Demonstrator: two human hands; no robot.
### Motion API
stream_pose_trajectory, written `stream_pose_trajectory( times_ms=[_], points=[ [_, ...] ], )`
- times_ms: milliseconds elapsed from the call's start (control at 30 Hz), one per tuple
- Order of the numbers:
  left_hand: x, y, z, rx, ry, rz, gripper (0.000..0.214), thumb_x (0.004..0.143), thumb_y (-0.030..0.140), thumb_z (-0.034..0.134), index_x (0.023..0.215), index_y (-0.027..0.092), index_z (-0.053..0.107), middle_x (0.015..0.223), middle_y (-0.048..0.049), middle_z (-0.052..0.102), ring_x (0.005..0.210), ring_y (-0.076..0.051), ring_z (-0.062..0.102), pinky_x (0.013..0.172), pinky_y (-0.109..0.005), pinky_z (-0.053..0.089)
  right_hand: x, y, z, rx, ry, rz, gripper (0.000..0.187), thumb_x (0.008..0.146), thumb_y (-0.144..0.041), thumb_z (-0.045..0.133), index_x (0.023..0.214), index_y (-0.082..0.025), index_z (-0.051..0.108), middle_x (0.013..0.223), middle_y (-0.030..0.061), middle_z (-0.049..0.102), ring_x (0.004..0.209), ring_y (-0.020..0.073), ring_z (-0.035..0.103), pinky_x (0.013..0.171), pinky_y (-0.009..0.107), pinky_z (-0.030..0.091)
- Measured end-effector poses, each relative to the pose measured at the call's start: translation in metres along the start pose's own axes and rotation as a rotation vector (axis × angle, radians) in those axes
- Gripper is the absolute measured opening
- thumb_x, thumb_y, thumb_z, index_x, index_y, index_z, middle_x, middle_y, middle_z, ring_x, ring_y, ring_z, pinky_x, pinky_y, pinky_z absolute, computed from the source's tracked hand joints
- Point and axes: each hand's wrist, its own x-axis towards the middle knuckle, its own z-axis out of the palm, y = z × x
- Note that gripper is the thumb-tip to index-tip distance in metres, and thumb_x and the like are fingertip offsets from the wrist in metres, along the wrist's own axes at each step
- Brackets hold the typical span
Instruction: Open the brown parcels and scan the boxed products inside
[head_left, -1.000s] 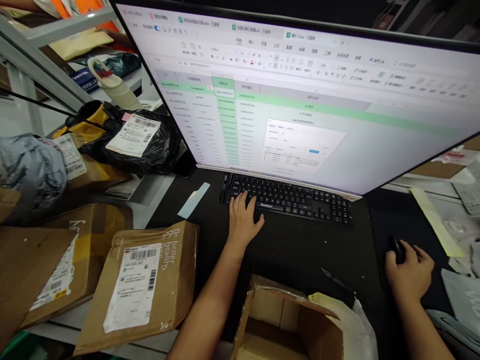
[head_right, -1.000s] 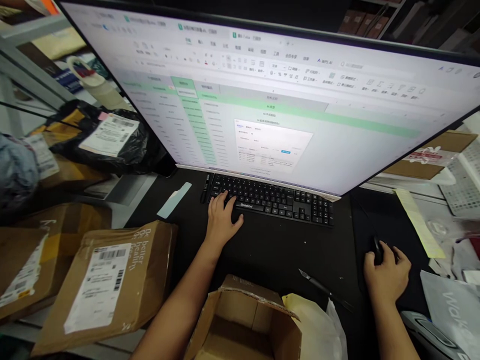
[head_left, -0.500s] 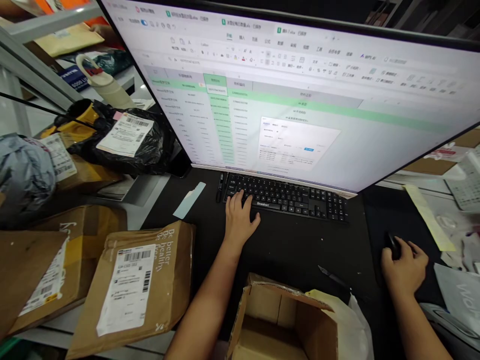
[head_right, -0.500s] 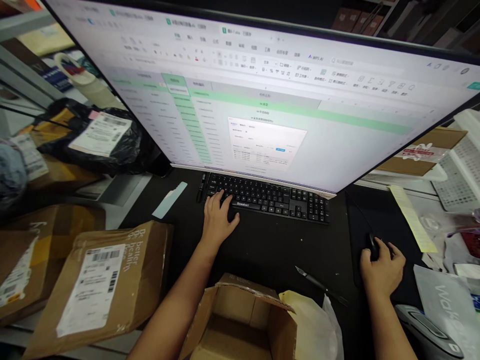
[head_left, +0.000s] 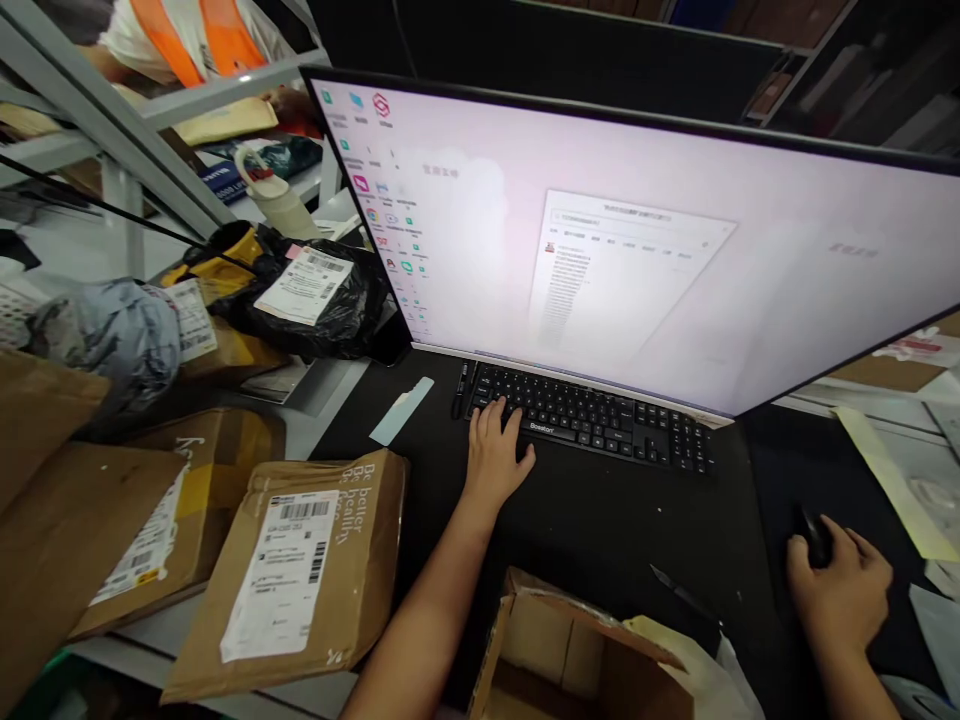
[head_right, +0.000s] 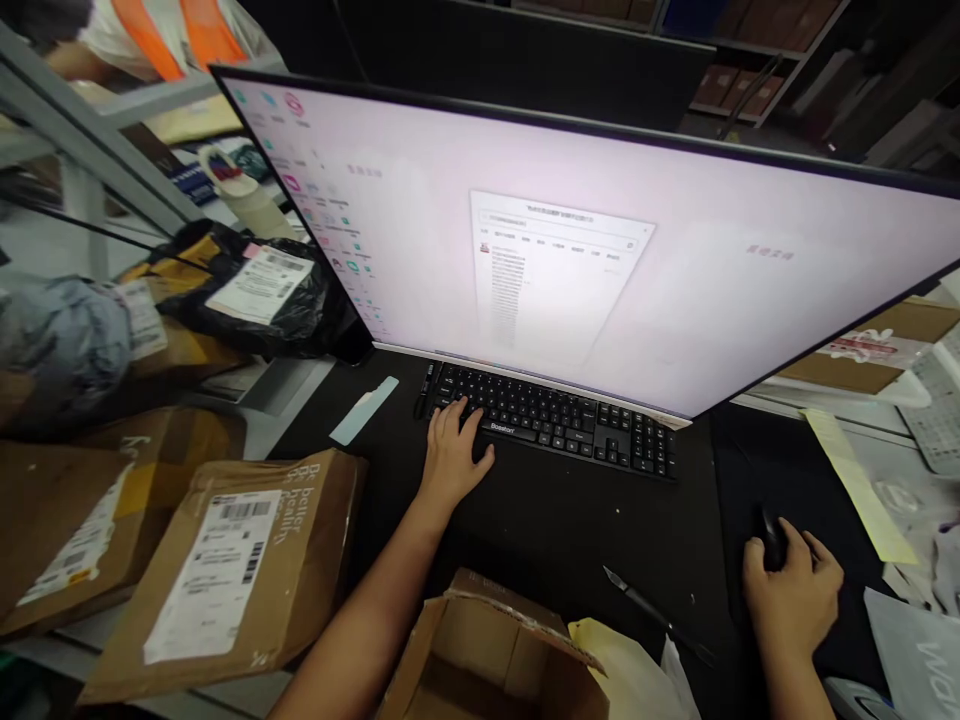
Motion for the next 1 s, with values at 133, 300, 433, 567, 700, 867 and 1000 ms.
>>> stream_pose_trajectory(
  times_ms=[133, 300, 433, 567, 700, 867, 1000],
  points=[
    [-0.0004, -0.0008, -0.0007, -0.006, 0.011, -0.005, 0.053, 0.083, 0.028, 0.064, 0.134, 0.015, 0.056, 0.148, -0.0187, 0.047, 0.140, -0.035, 0.042, 0.123, -0.057, 0.027, 0.0015, 0.0020, 0.0019, 0.013, -0.025, -0.020, 0.061, 0.087, -0.054, 0.051, 0.135, -0.018, 0.062, 0.141, 0.0176, 0.054, 0.134, 0.0399, 0.048, 0.098, 0.055, 0.048],
    [-0.0007, -0.0012, -0.0010, -0.012, 0.010, -0.005, 0.053, 0.083, 0.028, 0.065, 0.135, 0.016, 0.056, 0.149, -0.0175, 0.047, 0.141, -0.034, 0.041, 0.124, -0.056, 0.026, 0.0016, -0.0007, 0.0003, 0.001, -0.014, -0.033, 0.061, 0.086, -0.057, 0.049, 0.133, -0.019, 0.064, 0.140, 0.0166, 0.055, 0.132, 0.0389, 0.051, 0.097, 0.053, 0.049],
    [-0.0008, -0.0018, -0.0003, -0.019, 0.009, -0.012, 0.053, 0.084, 0.028, 0.065, 0.135, 0.016, 0.056, 0.149, -0.0174, 0.047, 0.141, -0.034, 0.041, 0.124, -0.055, 0.026, 0.0007, -0.0047, -0.0023, -0.036, -0.005, -0.010, 0.057, 0.085, -0.056, 0.050, 0.128, -0.022, 0.067, 0.136, 0.0153, 0.059, 0.127, 0.0387, 0.055, 0.091, 0.051, 0.052],
    [-0.0006, -0.0021, -0.0002, -0.024, 0.003, -0.013, 0.054, 0.084, 0.028, 0.065, 0.135, 0.016, 0.056, 0.150, -0.0171, 0.046, 0.141, -0.034, 0.041, 0.124, -0.055, 0.025, -0.0001, -0.0058, -0.0027, -0.057, -0.004, 0.009, 0.057, 0.085, -0.056, 0.050, 0.128, -0.023, 0.067, 0.137, 0.0147, 0.058, 0.127, 0.0389, 0.056, 0.090, 0.051, 0.052],
    [-0.0002, -0.0022, -0.0005, -0.025, -0.003, -0.012, 0.053, 0.084, 0.028, 0.065, 0.135, 0.016, 0.056, 0.149, -0.0173, 0.046, 0.141, -0.034, 0.041, 0.124, -0.055, 0.026, -0.0003, -0.0050, -0.0026, -0.059, -0.009, 0.006, 0.057, 0.084, -0.055, 0.050, 0.128, -0.023, 0.066, 0.137, 0.0137, 0.058, 0.128, 0.0378, 0.055, 0.090, 0.049, 0.051],
    [0.0005, -0.0026, 0.0008, -0.023, 0.004, -0.007, 0.053, 0.084, 0.028, 0.065, 0.135, 0.015, 0.056, 0.149, -0.0180, 0.046, 0.141, -0.034, 0.040, 0.124, -0.055, 0.025, 0.0005, -0.0046, -0.0013, -0.064, -0.002, -0.001, 0.057, 0.085, -0.053, 0.050, 0.127, -0.019, 0.067, 0.136, 0.0164, 0.058, 0.127, 0.0388, 0.055, 0.087, 0.049, 0.051],
    [0.0009, -0.0024, 0.0010, -0.024, 0.001, -0.002, 0.053, 0.084, 0.027, 0.065, 0.135, 0.013, 0.056, 0.148, -0.0188, 0.047, 0.140, -0.034, 0.041, 0.124, -0.055, 0.025, 0.0014, -0.0002, 0.0032, -0.049, 0.043, -0.019, 0.057, 0.083, -0.051, 0.052, 0.126, -0.019, 0.068, 0.135, 0.0168, 0.059, 0.125, 0.0386, 0.057, 0.087, 0.049, 0.051]
  ],
)
